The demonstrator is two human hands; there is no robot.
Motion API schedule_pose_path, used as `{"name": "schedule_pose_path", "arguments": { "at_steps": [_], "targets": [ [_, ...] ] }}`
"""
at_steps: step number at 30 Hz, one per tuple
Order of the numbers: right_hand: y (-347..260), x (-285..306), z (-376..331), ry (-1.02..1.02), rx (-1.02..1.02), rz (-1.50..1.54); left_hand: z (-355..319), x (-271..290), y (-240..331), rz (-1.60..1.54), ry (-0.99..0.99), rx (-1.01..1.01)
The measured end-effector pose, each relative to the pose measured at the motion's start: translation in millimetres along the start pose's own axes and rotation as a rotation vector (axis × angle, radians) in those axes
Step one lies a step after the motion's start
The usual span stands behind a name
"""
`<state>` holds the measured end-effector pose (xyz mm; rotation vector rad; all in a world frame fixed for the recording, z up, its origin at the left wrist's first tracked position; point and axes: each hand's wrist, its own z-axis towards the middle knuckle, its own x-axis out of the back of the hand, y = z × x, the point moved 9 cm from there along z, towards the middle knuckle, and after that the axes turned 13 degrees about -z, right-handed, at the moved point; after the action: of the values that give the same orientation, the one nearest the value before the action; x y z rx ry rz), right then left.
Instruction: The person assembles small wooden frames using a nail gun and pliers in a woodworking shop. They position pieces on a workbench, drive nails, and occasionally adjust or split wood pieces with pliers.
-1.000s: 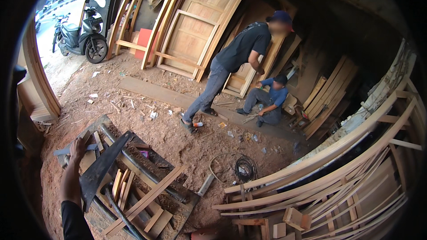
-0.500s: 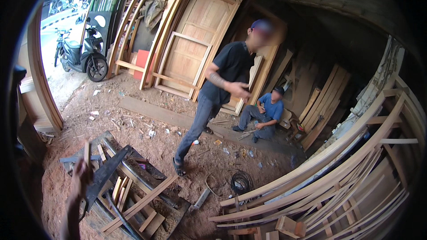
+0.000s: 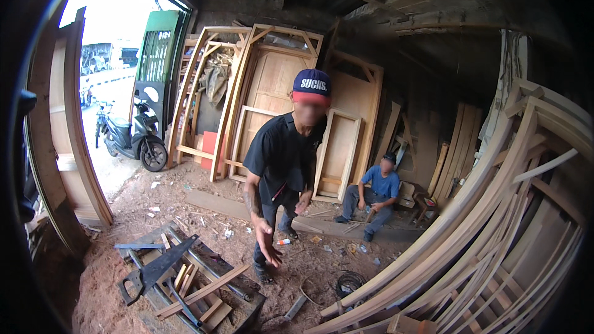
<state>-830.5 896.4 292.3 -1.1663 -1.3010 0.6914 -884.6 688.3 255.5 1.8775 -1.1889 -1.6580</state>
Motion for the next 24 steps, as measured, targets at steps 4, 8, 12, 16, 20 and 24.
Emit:
{"name": "schedule_pose_path", "arguments": {
  "at_steps": [4, 8, 12, 16, 20, 24],
  "targets": [
    [-4, 114, 30, 0.415, 0.022, 0.090, 6, 7, 11, 0.196, -0.001, -0.042],
    [-34, 131, 125, 0.462, 0.193, 0.119, 13, 9, 34, 0.315, 0.014, -0.070],
    [-41, 87, 198, 0.271, 0.077, -0.256, 18, 14, 54, 0.399, 0.045, -0.086],
    [-49, 24, 199, 0.221, 0.222, -0.782, 23, 20, 52, 0.457, 0.047, -0.091],
    [0, 5, 138, 0.194, 0.314, -0.489, 33, 10, 38, 0.522, -0.031, -0.129],
    [124, -55, 40, -0.340, -0.034, -0.194, 35, -27, 11, 0.486, -0.118, -0.066]
  ]
}}
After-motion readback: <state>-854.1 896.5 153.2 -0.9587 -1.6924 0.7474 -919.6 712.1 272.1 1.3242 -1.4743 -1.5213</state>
